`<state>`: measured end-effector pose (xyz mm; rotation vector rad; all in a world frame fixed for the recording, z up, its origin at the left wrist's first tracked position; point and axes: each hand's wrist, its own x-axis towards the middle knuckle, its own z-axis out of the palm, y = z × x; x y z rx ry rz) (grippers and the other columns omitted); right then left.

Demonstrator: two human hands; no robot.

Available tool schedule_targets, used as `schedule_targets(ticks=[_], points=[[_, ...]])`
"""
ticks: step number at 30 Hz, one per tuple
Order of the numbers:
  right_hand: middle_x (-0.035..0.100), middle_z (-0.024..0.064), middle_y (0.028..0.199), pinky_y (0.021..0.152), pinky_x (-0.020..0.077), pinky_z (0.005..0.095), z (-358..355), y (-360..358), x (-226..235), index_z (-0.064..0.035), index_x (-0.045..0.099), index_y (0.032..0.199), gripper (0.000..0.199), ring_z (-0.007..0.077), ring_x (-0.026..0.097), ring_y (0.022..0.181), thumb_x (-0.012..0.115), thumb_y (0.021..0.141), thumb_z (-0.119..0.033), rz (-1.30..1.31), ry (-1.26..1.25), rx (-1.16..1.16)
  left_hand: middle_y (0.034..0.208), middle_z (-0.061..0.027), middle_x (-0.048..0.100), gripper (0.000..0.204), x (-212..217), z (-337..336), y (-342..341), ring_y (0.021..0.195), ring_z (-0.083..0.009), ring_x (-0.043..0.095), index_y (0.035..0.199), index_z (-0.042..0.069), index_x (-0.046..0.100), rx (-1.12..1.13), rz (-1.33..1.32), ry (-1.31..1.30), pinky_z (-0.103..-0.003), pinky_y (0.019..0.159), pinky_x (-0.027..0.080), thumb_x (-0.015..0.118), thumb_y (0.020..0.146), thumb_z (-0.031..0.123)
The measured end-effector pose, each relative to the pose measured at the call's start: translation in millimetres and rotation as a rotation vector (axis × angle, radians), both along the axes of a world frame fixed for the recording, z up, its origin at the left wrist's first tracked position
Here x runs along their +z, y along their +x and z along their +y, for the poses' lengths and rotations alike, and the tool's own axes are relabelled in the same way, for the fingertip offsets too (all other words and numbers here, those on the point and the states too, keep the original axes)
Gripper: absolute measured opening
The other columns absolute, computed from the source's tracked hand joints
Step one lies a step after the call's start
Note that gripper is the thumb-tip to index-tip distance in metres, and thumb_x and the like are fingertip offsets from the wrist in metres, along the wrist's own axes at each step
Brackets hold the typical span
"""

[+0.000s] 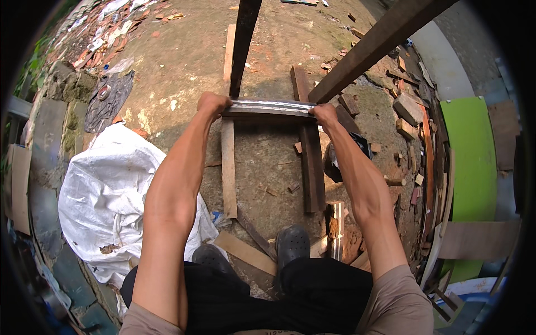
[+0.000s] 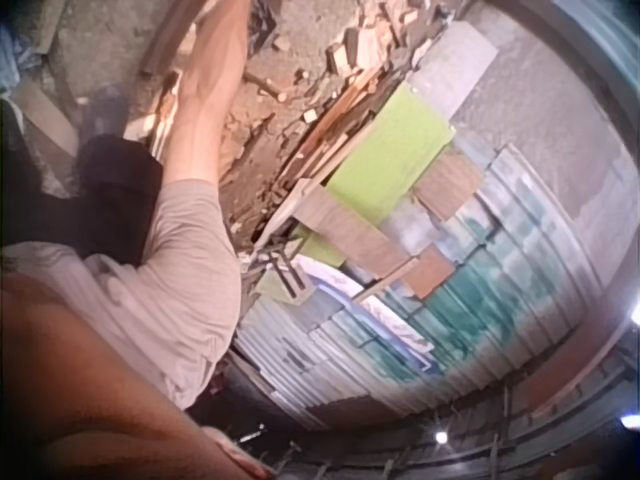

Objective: The person holds a metal sanding block and rubs it along the edges of wooden planks. They then sit on the ground and use a hand saw to cut a small piece of wood.

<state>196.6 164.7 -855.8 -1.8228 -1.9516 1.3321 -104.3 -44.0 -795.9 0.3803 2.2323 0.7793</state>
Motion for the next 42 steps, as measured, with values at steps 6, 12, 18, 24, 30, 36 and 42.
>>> schedule_targets(ticks=[6, 12, 18, 24, 30, 36, 42], points=[[0.068, 0.0126, 0.096, 0.066, 0.0496, 0.036, -6.3, 7.9, 5.4, 0.0035, 0.07, 0.102, 0.025, 0.0237, 0.064, 0.08, 0.072, 0.08, -0.009, 0.158, -0.072, -0.102, 0.086, -0.0143, 0.071, 0.033, -19.6, 1.9, 2.9, 0.07, -0.0228, 0.066, 0.085, -0.004, 0.071, 0.01, 0.103, -0.016, -0.034, 0.054, 0.053, 0.084, 0.076, 0.024], [0.068, 0.0144, 0.097, 0.071, 0.0505, 0.0374, -12.1, 6.5, 12.8, 0.0072, 0.069, 0.102, 0.026, 0.024, 0.064, 0.082, 0.077, 0.081, -0.006, 0.25, -0.13, -0.171, 0.084, -0.0148, 0.072, 0.038, -22.4, 2.2, 2.8, 0.068, -0.0223, 0.068, 0.084, -0.005, 0.071, -0.006, 0.196, -0.049, -0.033, 0.055, 0.053, 0.085, 0.076, 0.029], [0.068, 0.0152, 0.107, 0.077, 0.0525, 0.0374, -2.1, 17.0, 0.3, 0.0053, 0.069, 0.11, 0.032, 0.0247, 0.065, 0.091, 0.077, 0.082, -0.008, 0.332, -0.15, -0.143, 0.083, -0.0161, 0.072, 0.04, -11.6, 5.5, 9.9, 0.067, -0.0235, 0.069, 0.085, -0.006, 0.072, -0.041, 0.231, -0.075, -0.036, 0.058, 0.054, 0.085, 0.075, 0.03], [0.069, 0.014, 0.104, 0.077, 0.0521, 0.0355, -13.4, 11.4, 1.8, 0.0061, 0.069, 0.111, 0.031, 0.023, 0.066, 0.09, 0.075, 0.084, -0.008, 0.29, -0.113, -0.152, 0.096, -0.0233, 0.072, 0.047, -5.5, -1.9, 16.7, 0.087, -0.032, 0.072, 0.093, -0.009, 0.071, -0.002, 0.312, -0.083, -0.041, 0.076, 0.055, 0.084, 0.073, 0.032], [0.068, 0.014, 0.105, 0.074, 0.0508, 0.0331, -8.6, 14.0, -17.8, 0.0081, 0.066, 0.117, 0.036, 0.0208, 0.064, 0.087, 0.068, 0.089, -0.015, 0.255, -0.003, -0.096, 0.097, -0.0223, 0.072, 0.044, -9.6, 3.7, 24.5, 0.089, -0.0332, 0.071, 0.094, -0.009, 0.071, -0.063, 0.312, -0.066, -0.041, 0.077, 0.054, 0.076, 0.08, 0.032], [0.065, 0.0164, 0.112, 0.08, 0.0487, 0.0377, -42.6, 3.8, 25.0, 0.0062, 0.061, 0.125, 0.05, 0.0263, 0.061, 0.095, 0.068, 0.09, -0.029, 0.155, -0.076, -0.107, 0.088, -0.0138, 0.068, 0.035, -19.6, -16.3, 16.8, 0.072, -0.026, 0.065, 0.093, -0.005, 0.068, 0.057, -0.023, 0.028, -0.039, 0.058, 0.051, 0.068, 0.087, 0.029], [0.052, 0.0219, 0.138, 0.094, 0.0487, 0.0552, -52.1, 10.4, 40.7, 0.0066, 0.055, 0.13, 0.056, 0.0379, 0.054, 0.122, 0.069, 0.087, -0.026, 0.127, -0.116, -0.217, 0.091, -0.0205, 0.07, 0.035, 13.2, -37.1, 27.9, 0.075, -0.0306, 0.07, 0.098, -0.007, 0.069, -0.065, -0.034, -0.044, -0.041, 0.058, 0.055, 0.061, 0.083, 0.023]])
